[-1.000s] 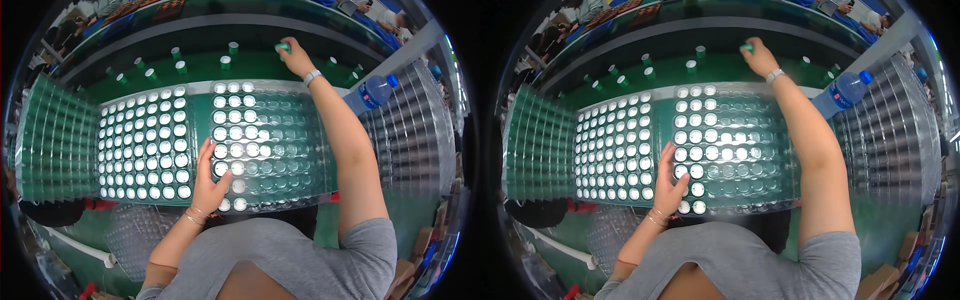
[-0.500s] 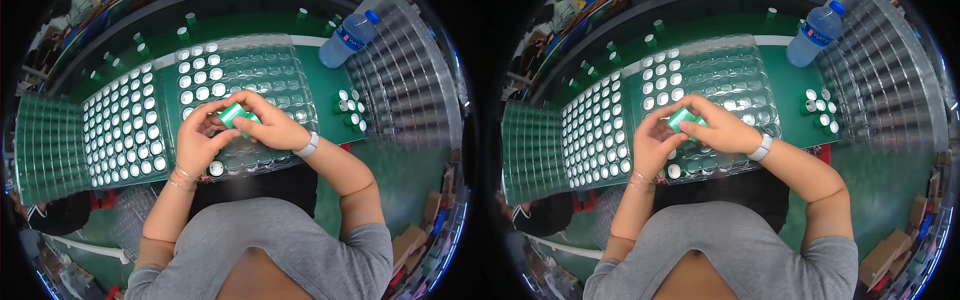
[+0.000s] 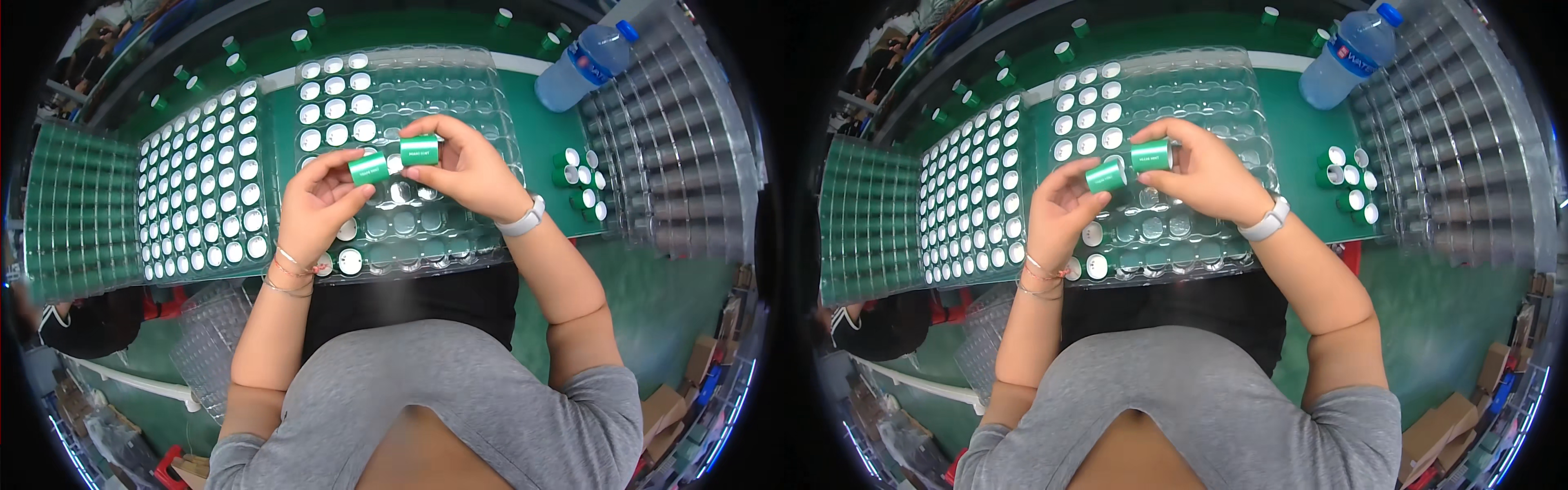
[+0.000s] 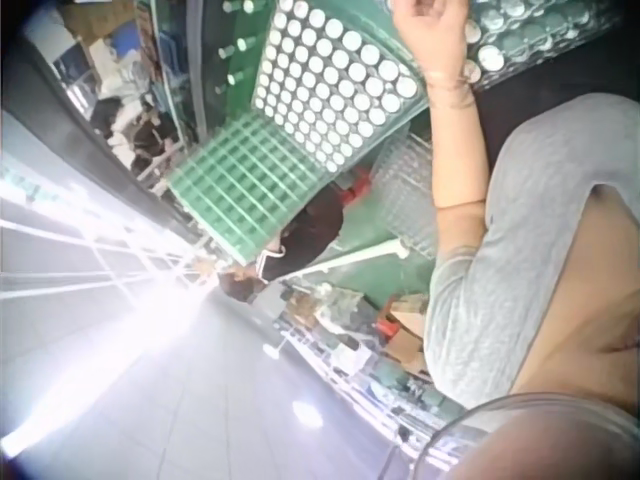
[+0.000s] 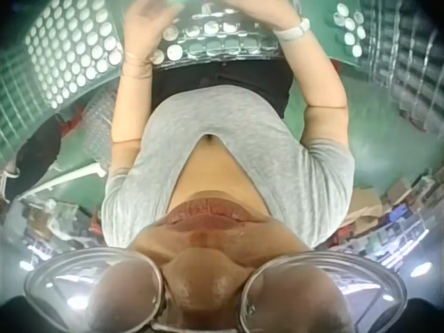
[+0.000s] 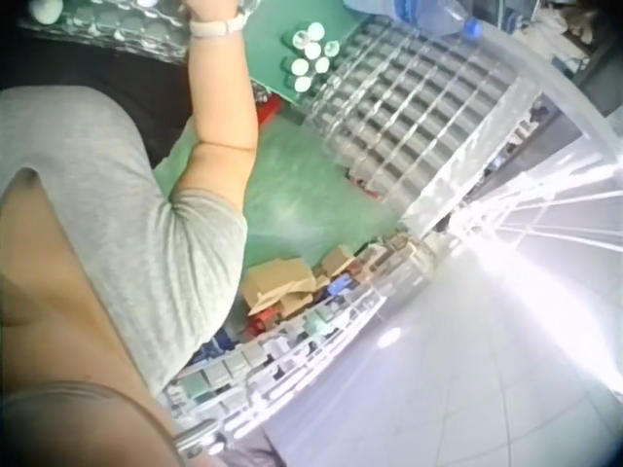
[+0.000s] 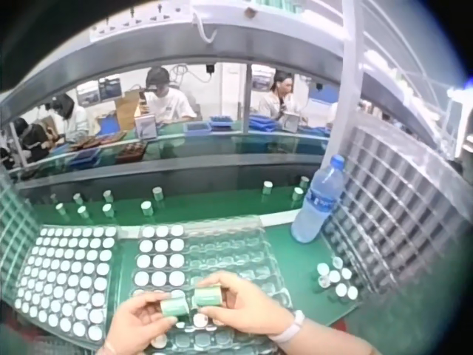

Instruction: Manually placing green cylindrical electronic components into plastic sorting trays.

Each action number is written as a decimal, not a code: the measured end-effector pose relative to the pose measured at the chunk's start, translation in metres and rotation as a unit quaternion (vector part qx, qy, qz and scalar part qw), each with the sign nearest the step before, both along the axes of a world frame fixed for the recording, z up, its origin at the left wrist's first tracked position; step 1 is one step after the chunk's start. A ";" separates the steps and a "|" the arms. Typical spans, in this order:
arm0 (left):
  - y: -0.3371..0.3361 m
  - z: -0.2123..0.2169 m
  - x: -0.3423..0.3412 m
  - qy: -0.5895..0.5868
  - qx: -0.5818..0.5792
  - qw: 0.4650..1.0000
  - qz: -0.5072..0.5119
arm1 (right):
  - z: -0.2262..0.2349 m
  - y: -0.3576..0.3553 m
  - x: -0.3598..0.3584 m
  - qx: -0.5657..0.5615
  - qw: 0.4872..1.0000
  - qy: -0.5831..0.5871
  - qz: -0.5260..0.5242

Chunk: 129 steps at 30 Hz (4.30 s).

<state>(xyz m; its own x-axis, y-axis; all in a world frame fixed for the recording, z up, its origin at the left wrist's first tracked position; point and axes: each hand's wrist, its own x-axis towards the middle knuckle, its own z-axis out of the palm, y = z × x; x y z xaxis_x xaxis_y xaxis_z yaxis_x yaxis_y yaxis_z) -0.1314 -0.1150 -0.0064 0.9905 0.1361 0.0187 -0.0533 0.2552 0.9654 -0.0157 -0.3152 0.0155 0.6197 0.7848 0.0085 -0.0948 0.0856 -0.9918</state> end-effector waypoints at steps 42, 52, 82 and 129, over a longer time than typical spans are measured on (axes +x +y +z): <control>-0.018 0.002 -0.004 -0.062 0.148 0.979 0.123 | -0.001 0.003 -0.002 -0.012 0.999 0.014 0.030; -0.014 -0.002 -0.005 -0.125 0.250 0.954 0.106 | 0.001 0.006 -0.006 -0.023 0.995 -0.069 0.062; -0.002 -0.004 -0.006 -0.026 0.062 0.982 0.174 | -0.001 0.007 -0.006 -0.074 0.960 -0.267 -0.041; -0.020 0.011 -0.003 -0.134 0.569 0.810 -0.042 | -0.002 0.011 0.199 -0.365 0.753 -0.461 -0.297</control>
<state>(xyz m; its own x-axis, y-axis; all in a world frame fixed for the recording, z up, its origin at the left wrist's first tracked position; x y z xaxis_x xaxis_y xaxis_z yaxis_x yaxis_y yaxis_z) -0.1340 -0.1354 0.0047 0.9348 -0.1891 0.3008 -0.3293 -0.7786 0.5341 0.1833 -0.3045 0.0139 0.8580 0.3762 0.3499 0.5021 -0.7580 -0.4163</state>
